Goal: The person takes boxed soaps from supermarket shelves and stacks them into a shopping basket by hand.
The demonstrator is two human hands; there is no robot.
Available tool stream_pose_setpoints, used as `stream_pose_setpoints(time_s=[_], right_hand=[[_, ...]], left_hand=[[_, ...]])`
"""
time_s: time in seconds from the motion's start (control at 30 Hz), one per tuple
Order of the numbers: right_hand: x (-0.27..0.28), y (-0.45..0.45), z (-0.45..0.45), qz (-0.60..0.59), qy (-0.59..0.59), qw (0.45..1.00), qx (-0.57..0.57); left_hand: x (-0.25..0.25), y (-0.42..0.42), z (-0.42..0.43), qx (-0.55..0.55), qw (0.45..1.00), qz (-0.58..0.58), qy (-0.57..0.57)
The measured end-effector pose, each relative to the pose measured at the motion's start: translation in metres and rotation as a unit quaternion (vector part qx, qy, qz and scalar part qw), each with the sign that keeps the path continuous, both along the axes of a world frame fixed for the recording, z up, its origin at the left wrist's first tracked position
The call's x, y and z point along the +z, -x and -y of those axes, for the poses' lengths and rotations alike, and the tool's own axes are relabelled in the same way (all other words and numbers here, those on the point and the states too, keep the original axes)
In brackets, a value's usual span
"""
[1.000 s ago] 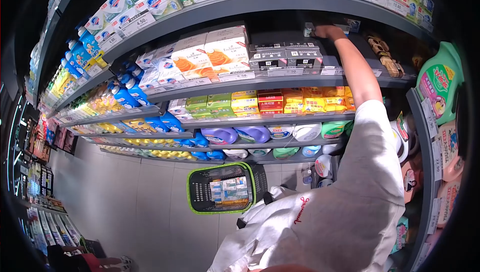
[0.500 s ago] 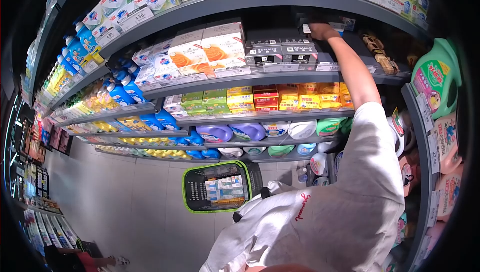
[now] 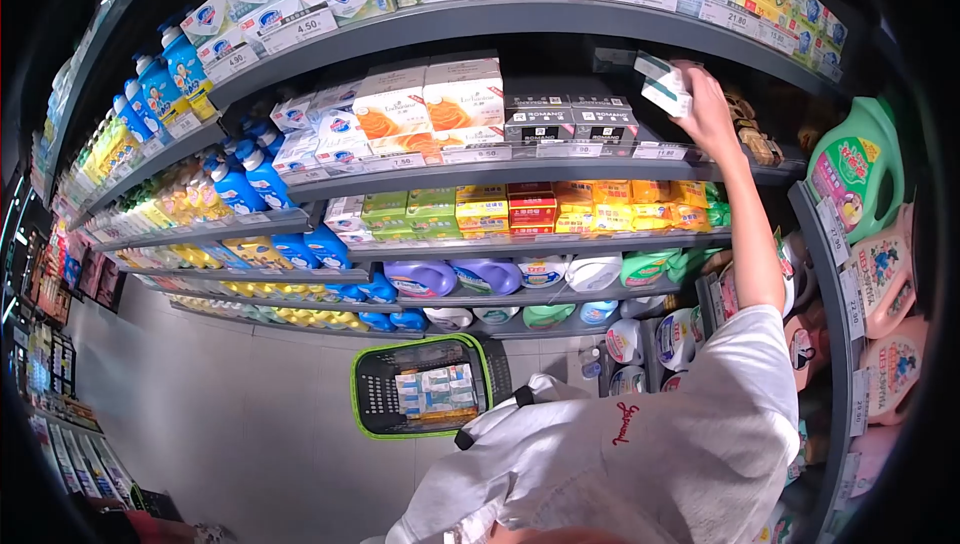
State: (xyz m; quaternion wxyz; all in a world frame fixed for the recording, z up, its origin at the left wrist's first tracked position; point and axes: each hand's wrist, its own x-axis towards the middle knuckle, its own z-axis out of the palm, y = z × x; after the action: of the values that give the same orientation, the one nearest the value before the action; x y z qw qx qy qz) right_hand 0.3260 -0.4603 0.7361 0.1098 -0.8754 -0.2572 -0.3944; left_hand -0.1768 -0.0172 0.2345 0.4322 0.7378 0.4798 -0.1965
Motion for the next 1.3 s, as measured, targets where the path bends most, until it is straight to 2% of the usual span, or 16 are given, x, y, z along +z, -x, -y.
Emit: stream_pose_setpoints(time_s=[0.2,0.27,0.33,0.4,0.43,0.47,0.53,0.6,0.67,0.73,0.8,0.87,1.0,1.17,1.23,1.3], right_hand=[[-0.035,0.101,-0.001,0.135,-0.112,0.982,0.074],[-0.071,0.137,-0.027,0.064,-0.297,0.937,0.170],[-0.114,0.181,-0.052,-0.087,-0.373,0.914,0.134],[-0.170,0.214,-0.096,-0.301,-0.525,0.768,0.210],[-0.199,0.239,-0.124,-0.454,-0.649,0.564,0.234],[-0.222,0.256,-0.150,-0.523,-0.727,0.389,0.214],[-0.261,0.295,-0.184,-0.450,-0.386,0.761,0.262],[-0.235,0.304,-0.213,-0.575,-0.450,0.576,0.368],[-0.249,0.291,-0.225,-0.780,-0.582,0.150,0.174],[-0.228,0.288,-0.248,-0.810,-0.488,0.298,0.132],[-0.227,0.290,-0.265,-0.802,-0.483,0.319,0.151],[-0.236,0.295,-0.280,-0.812,-0.443,0.344,0.160],[-0.237,0.316,-0.302,-0.838,-0.407,0.340,0.125],[-0.236,0.325,-0.308,-0.844,-0.424,0.300,0.131],[-0.236,0.324,-0.310,-0.841,-0.424,0.322,0.096],[-0.242,0.318,-0.308,-0.845,-0.405,0.333,0.106]], left_hand=[[-0.002,-0.022,-0.004,-0.042,0.999,0.010,-0.002],[0.000,-0.031,-0.008,-0.074,0.997,0.027,-0.012],[-0.001,-0.055,-0.013,-0.113,0.991,0.073,-0.020],[-0.015,-0.083,-0.018,-0.059,0.976,0.205,0.049],[-0.055,-0.097,-0.024,-0.030,0.963,0.254,0.084],[0.034,-0.122,-0.009,0.009,0.955,0.249,0.164],[0.057,-0.149,-0.006,-0.029,0.922,0.329,0.204],[0.116,-0.167,-0.001,-0.098,0.922,0.344,0.151],[0.163,-0.170,0.008,-0.025,0.876,0.406,0.259],[0.218,-0.150,0.013,-0.009,0.850,0.423,0.313],[0.213,-0.136,0.014,0.005,0.856,0.413,0.310],[0.210,-0.119,0.018,0.102,0.817,0.429,0.372],[0.192,-0.088,0.008,0.095,0.835,0.464,0.282],[0.188,-0.071,0.009,0.216,0.764,0.472,0.384],[0.180,-0.068,0.010,0.254,0.724,0.471,0.435],[0.175,-0.064,0.009,0.246,0.744,0.464,0.412]])
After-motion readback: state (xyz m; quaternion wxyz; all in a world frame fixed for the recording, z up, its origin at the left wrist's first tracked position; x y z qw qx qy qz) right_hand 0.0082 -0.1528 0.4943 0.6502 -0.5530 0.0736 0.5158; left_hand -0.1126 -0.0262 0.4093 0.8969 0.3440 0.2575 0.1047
